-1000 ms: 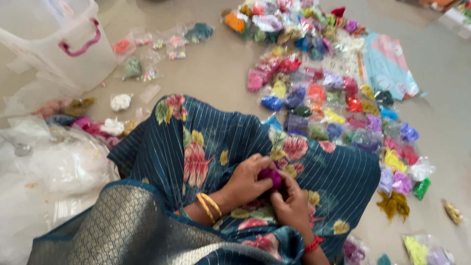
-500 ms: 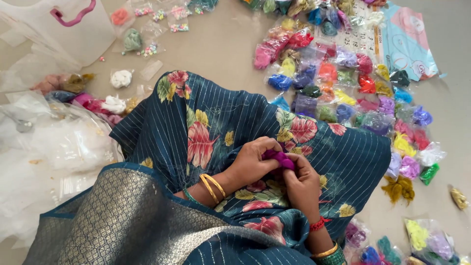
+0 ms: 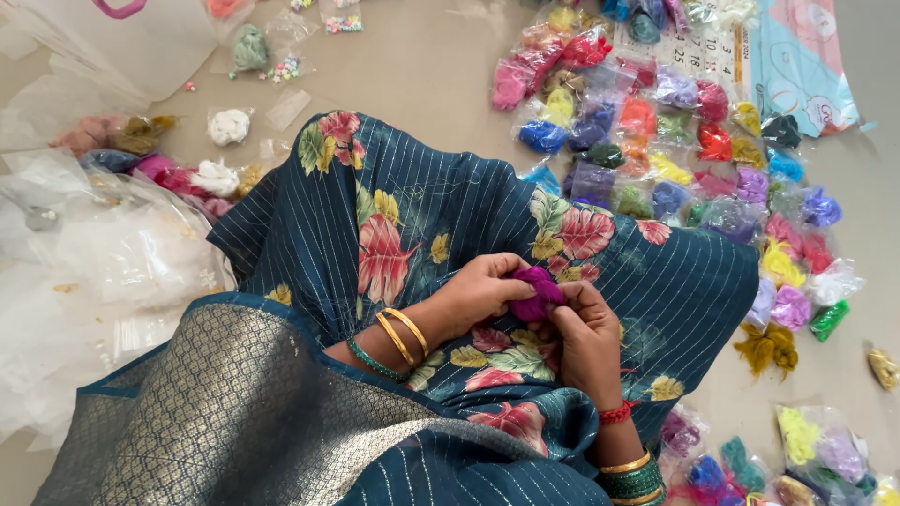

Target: Sorting and packaging various colorful craft materials into small plastic bags.

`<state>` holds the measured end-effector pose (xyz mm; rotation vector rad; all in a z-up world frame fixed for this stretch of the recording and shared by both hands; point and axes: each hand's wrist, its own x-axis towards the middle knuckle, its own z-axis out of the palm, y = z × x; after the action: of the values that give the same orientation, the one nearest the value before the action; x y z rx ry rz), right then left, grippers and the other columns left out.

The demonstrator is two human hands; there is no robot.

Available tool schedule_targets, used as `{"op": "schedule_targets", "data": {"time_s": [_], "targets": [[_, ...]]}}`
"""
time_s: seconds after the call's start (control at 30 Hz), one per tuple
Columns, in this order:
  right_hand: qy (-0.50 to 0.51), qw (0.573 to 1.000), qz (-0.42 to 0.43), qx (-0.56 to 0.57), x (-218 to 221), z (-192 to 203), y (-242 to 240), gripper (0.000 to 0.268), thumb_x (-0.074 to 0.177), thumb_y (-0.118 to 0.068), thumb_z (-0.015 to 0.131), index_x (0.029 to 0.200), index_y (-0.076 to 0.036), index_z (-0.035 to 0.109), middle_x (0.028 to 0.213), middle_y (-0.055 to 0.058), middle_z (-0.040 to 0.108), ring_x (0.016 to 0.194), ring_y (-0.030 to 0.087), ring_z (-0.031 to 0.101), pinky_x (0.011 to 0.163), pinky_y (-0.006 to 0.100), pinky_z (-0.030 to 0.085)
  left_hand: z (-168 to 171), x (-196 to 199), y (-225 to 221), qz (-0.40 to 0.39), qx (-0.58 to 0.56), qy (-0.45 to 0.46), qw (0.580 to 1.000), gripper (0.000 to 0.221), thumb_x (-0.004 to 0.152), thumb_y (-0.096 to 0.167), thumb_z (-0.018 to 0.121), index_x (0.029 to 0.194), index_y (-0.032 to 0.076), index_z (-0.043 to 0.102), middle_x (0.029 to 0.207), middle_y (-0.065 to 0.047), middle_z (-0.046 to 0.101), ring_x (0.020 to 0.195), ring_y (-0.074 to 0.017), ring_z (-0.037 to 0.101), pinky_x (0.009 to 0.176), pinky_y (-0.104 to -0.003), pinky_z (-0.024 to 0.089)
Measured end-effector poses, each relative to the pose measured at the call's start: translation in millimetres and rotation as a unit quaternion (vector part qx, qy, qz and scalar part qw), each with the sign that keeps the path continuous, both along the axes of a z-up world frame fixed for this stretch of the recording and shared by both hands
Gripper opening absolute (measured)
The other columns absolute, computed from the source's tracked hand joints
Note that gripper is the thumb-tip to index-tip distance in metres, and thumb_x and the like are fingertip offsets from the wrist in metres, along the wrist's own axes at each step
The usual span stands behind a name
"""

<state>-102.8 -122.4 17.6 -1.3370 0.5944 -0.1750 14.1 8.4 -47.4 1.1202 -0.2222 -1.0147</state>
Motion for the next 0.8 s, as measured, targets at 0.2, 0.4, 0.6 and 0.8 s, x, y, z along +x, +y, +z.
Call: {"op": "schedule_targets", "data": {"time_s": [0.2, 0.4, 0.6, 0.8], "targets": [[-0.015, 0.998, 0.057, 0.014, 4.3, -11.1, -11.6, 0.022, 0.09, 0.006, 0.051, 0.108, -0.002, 0.06, 0.089, 0.004, 0.07, 0.068, 0.01, 0.067, 0.06, 0.024, 0.055, -13.9, 8.4, 2.8, -0.038, -0.089, 0.193, 0.976, 0.017, 0.091, 0.003, 0.067, 0.107, 0.006, 0.066, 0.087, -0.005, 0.066, 0.054, -0.0066, 0.05, 0.044, -0.018, 0.037], [0.051, 0.987, 0.15, 0.008, 1.6, -22.3, -29.6, 0.019, 0.095, 0.002, 0.055, 0.113, -0.004, 0.058, 0.085, 0.009, 0.069, 0.059, 0.009, 0.059, 0.049, 0.022, 0.047, -17.6, 13.5, 6.9, -0.06, -0.112, 0.283, 0.951, 0.02, 0.087, 0.01, 0.069, 0.106, 0.003, 0.065, 0.086, -0.008, 0.068, 0.051, -0.0082, 0.052, 0.036, -0.017, 0.033], [0.002, 0.993, 0.111, 0.032, 7.1, -12.1, -14.6, 0.02, 0.094, 0.003, 0.054, 0.113, -0.004, 0.057, 0.097, 0.007, 0.069, 0.074, 0.007, 0.067, 0.062, 0.021, 0.055, -20.9, 15.0, 5.4, -0.111, -0.066, 0.238, 0.963, 0.01, 0.085, 0.011, 0.071, 0.092, 0.005, 0.067, 0.077, -0.005, 0.063, 0.052, -0.0098, 0.053, 0.037, -0.019, 0.034], [-0.043, 0.995, 0.011, -0.09, -1.0, -6.5, -1.9, 0.019, 0.095, 0.002, 0.058, 0.113, -0.005, 0.052, 0.1, 0.002, 0.063, 0.081, 0.01, 0.062, 0.06, 0.025, 0.053, -9.7, 9.1, 6.0, -0.043, -0.076, 0.145, 0.986, 0.017, 0.092, 0.023, 0.077, 0.089, 0.011, 0.065, 0.074, 0.002, 0.06, 0.054, -0.0064, 0.051, 0.04, -0.021, 0.034]]}}
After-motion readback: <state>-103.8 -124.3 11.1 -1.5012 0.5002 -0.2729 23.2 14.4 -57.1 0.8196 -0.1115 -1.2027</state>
